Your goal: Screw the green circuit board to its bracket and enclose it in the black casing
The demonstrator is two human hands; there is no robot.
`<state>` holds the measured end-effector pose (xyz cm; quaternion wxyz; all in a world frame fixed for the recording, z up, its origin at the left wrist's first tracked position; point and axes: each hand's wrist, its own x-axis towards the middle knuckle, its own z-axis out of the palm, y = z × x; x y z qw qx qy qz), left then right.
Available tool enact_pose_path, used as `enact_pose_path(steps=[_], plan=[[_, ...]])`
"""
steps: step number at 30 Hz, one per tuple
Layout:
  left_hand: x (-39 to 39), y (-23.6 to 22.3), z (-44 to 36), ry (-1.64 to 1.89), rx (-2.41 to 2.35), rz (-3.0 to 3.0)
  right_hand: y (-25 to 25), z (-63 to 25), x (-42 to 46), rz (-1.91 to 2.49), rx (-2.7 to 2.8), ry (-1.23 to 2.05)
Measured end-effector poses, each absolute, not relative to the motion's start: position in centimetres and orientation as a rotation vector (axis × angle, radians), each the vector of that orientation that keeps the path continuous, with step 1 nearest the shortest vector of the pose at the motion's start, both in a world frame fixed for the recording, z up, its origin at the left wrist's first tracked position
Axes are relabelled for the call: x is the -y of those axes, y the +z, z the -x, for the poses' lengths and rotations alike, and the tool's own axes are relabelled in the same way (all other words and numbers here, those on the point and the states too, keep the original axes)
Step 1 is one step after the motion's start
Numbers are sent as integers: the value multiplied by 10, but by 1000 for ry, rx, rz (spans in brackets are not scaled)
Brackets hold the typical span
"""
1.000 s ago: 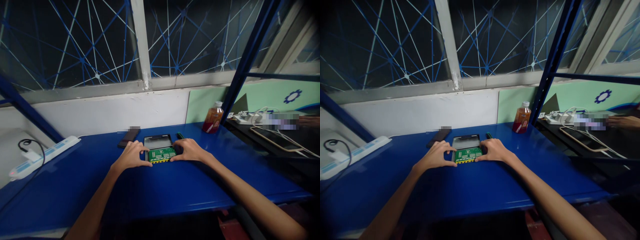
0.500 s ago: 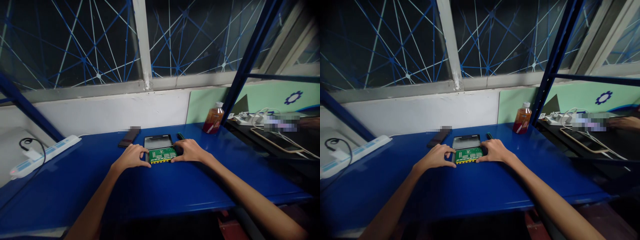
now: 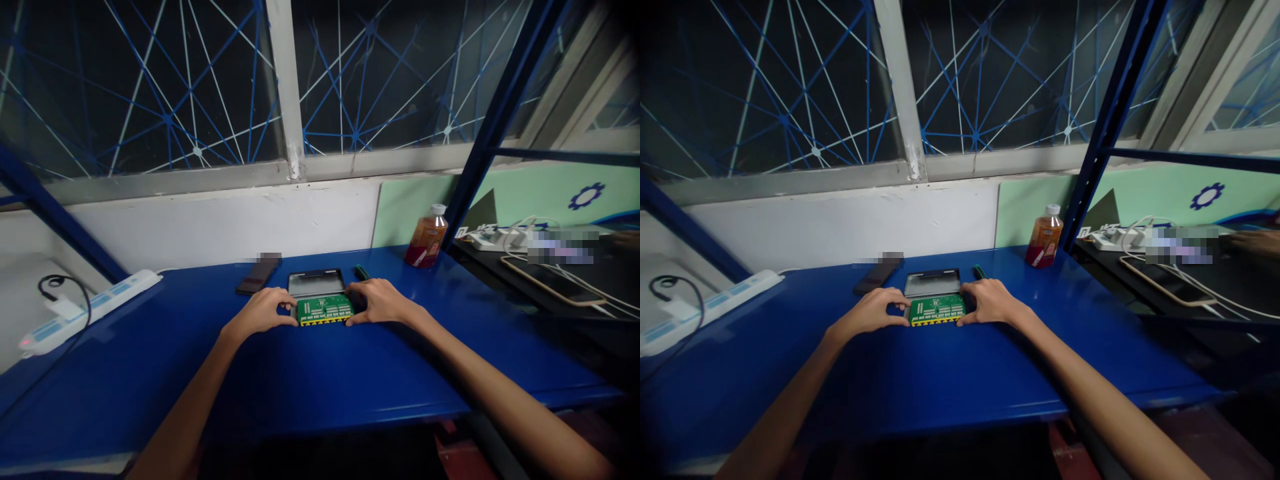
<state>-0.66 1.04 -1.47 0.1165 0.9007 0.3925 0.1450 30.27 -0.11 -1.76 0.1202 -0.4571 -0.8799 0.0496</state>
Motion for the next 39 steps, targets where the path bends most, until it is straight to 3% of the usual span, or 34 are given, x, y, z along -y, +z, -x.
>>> enact_pose_path(steps=[30,39], plan=[[-2,-11,-8,316,-1354,-2388,-22,-305,-3,1259,2581,141],[-1,-10,-7,514,-1290,-2383,-19,-308,-3,1231,2469,257]])
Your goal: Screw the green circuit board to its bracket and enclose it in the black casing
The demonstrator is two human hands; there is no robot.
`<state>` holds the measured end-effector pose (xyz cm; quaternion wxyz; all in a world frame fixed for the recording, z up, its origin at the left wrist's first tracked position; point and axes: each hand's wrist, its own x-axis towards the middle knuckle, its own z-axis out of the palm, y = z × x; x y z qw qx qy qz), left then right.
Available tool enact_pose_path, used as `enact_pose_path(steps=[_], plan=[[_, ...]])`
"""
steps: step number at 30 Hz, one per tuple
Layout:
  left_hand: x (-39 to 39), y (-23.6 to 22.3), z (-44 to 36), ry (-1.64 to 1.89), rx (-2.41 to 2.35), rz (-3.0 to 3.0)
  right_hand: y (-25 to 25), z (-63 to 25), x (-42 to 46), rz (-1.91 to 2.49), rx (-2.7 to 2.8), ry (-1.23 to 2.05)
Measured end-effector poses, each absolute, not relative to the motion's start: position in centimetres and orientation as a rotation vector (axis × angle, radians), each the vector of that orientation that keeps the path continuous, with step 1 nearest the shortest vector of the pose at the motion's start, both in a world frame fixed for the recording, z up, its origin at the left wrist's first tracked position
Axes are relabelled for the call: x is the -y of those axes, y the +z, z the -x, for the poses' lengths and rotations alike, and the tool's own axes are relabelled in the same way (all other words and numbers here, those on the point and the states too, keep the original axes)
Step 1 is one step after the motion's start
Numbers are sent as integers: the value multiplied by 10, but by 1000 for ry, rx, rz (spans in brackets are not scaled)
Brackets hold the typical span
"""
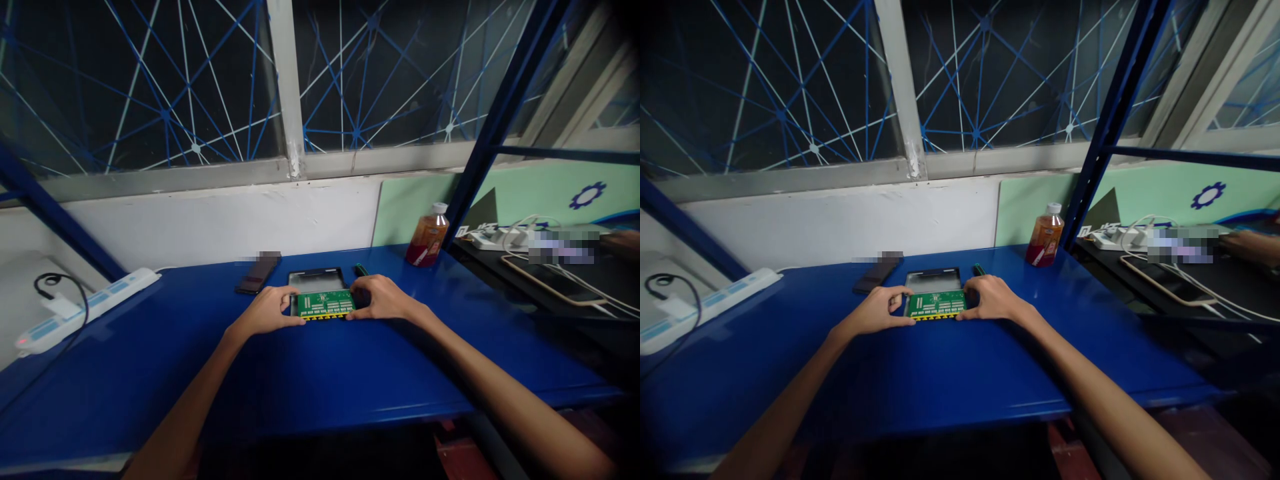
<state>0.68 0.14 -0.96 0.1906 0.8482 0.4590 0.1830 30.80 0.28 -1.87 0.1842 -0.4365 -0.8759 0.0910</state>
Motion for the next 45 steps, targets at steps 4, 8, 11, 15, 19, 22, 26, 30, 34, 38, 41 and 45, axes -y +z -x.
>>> enact_pose_path(steps=[4,8,11,15,19,22,26,30,34,38,41,45], plan=[[0,-9,-6,649,-1200,-2279,-13,-308,0,1188,2361,331],[0,-12,-7,737,-1120,-2126,-10,-306,3,1159,2273,366],[0,-14,-9,776,-1107,-2046,-12,-305,3,1160,2223,373],[2,-14,-13,871,-1134,-2002,-15,-305,1,1119,2135,413],[4,-13,-17,973,-1137,-1965,-17,-302,3,1065,2034,515],[4,-12,-18,1010,-1126,-1962,-18,-298,4,1036,1950,637],[5,-12,-19,1050,-1121,-1972,-20,-296,4,993,1839,800],[8,-10,-21,1083,-1094,-1943,-21,-294,3,934,1744,913],[9,-8,-22,1101,-1064,-1907,-21,-294,3,894,1696,968],[9,-7,-22,1113,-1049,-1890,-23,-294,1,924,1709,956],[6,-6,-20,1091,-1021,-1844,-26,-294,0,974,1729,882],[1,-7,-17,1106,-1018,-1784,-28,-293,0,1041,1753,796]])
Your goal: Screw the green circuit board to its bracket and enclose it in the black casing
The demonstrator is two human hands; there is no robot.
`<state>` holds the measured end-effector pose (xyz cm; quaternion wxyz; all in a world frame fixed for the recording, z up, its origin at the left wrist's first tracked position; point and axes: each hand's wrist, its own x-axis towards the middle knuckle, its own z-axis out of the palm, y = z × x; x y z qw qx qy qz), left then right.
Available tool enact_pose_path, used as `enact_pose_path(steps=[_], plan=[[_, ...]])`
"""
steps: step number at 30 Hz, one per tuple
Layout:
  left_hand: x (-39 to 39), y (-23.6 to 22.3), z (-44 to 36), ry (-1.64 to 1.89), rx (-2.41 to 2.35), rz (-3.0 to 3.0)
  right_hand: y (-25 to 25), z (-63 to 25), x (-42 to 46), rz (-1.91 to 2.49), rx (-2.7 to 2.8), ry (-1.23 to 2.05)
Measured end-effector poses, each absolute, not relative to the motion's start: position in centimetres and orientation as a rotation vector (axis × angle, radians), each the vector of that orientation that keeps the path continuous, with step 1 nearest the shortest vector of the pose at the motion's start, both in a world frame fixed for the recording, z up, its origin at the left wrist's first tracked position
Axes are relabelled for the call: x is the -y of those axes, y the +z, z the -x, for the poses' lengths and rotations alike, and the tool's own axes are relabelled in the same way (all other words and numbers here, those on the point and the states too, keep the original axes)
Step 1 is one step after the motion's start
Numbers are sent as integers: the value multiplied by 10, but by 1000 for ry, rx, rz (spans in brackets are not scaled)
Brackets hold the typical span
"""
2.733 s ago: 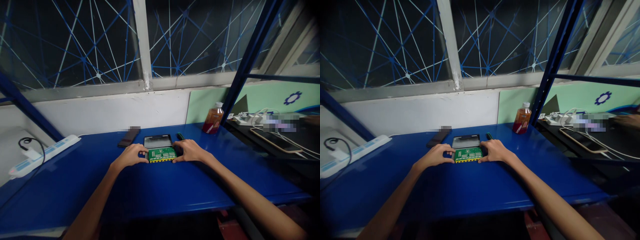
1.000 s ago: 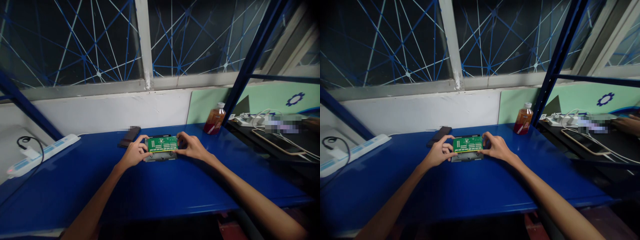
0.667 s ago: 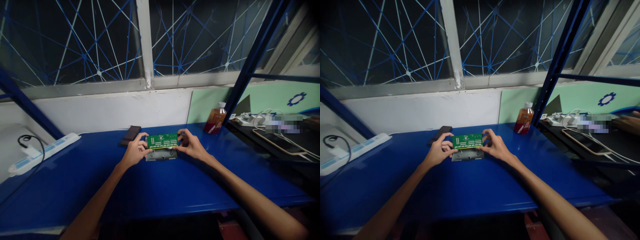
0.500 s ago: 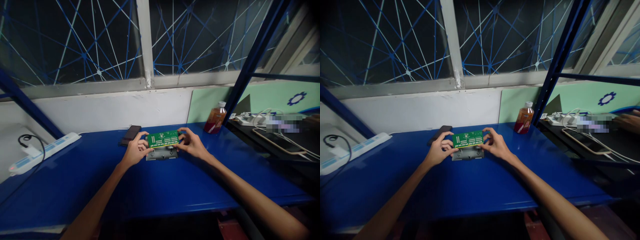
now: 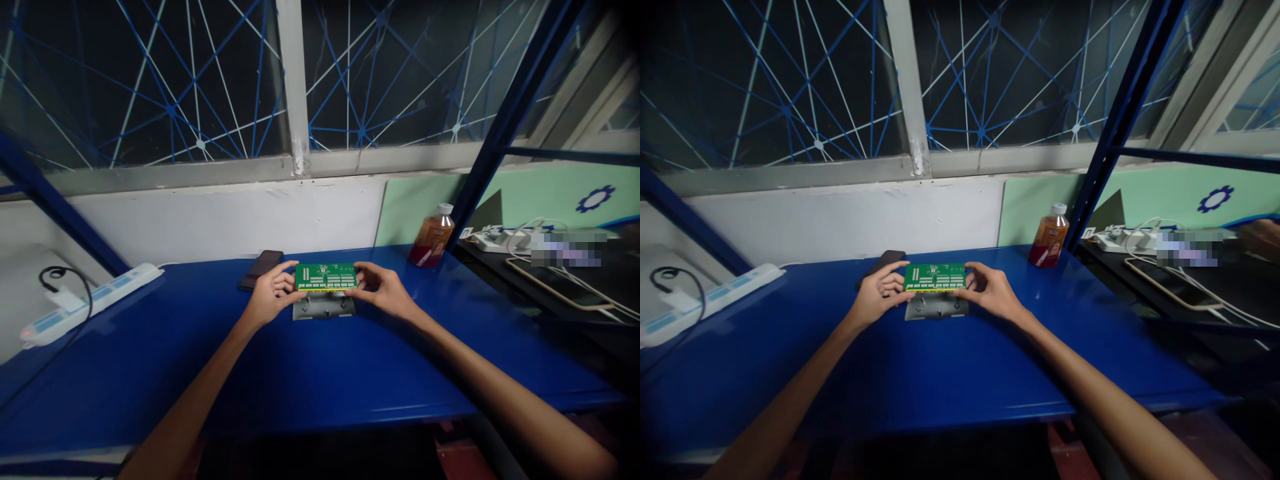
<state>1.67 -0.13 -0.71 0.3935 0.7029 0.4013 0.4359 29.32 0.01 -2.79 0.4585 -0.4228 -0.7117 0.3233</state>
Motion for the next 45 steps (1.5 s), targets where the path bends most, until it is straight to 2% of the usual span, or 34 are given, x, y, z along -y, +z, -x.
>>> enact_pose_path(steps=[10,18,45], plan=[[1,-13,-22,1227,-1089,-1852,-24,-290,1,1106,1728,794],[1,-17,-23,1225,-1132,-2005,-17,-290,8,1174,1742,991],[-4,-19,-19,1123,-1248,-1967,-9,-292,13,1102,1889,947]])
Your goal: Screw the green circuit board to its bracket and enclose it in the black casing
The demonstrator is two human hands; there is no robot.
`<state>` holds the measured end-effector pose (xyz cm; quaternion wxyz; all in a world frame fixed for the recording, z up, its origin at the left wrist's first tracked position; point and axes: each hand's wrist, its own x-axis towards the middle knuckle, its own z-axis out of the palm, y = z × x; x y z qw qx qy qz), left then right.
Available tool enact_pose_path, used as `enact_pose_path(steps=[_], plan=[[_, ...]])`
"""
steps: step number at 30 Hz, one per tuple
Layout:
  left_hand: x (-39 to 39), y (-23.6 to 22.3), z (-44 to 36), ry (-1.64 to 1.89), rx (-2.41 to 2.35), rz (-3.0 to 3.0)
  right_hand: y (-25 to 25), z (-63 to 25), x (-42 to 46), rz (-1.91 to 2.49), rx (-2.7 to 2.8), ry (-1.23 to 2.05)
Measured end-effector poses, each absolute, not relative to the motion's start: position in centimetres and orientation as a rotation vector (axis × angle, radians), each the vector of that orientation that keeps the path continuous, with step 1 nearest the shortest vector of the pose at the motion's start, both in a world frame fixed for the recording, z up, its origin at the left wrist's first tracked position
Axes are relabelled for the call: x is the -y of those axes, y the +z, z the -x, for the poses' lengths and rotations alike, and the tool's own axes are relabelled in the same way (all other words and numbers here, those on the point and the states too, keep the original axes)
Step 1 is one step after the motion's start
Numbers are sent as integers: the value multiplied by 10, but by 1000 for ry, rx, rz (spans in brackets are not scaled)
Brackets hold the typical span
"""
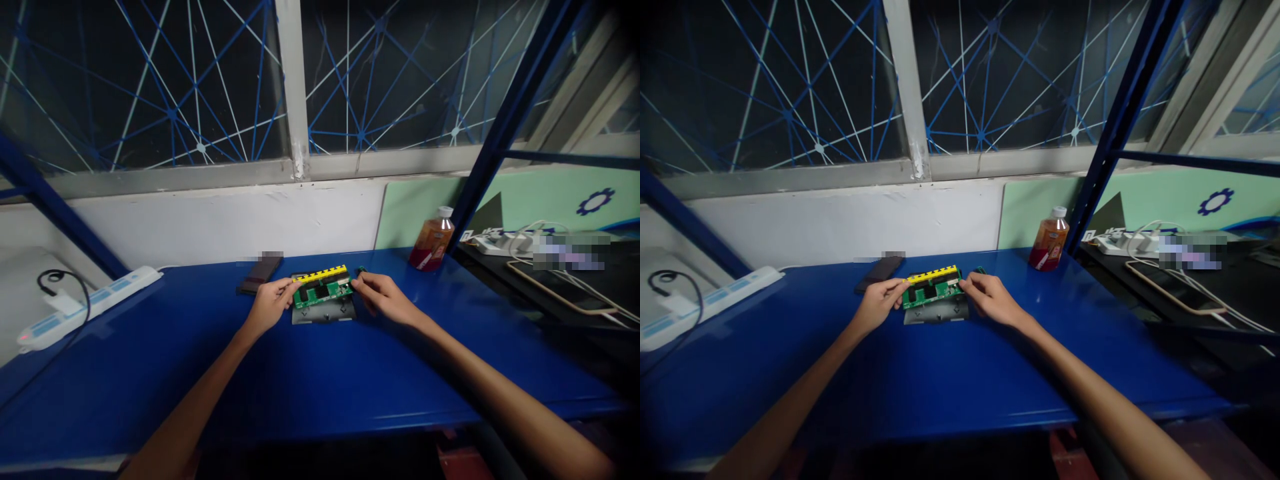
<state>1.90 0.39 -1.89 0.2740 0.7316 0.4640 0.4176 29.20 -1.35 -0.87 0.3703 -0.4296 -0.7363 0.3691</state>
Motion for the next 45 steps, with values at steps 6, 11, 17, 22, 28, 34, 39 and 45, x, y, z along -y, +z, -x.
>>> enact_pose_path(steps=[6,11,17,22,28,34,39,45], plan=[[-3,-17,-18,1062,-1269,-2008,-5,-293,17,1082,1898,931],[-3,-16,-17,1039,-1259,-1984,-1,-292,20,1071,1899,925],[-3,-14,-18,1005,-1233,-1962,1,-294,21,1035,1938,905],[-2,-12,-17,1064,-1174,-1880,-1,-293,20,1053,1944,879],[2,-10,-19,1059,-1095,-1717,-7,-293,15,1091,1948,850],[5,-8,-22,1116,-1047,-1684,-8,-292,13,1138,1979,820],[7,-6,-22,1054,-1021,-1664,-10,-292,11,1150,1952,837],[8,-2,-22,952,-992,-1564,-11,-293,11,1120,1899,826]])
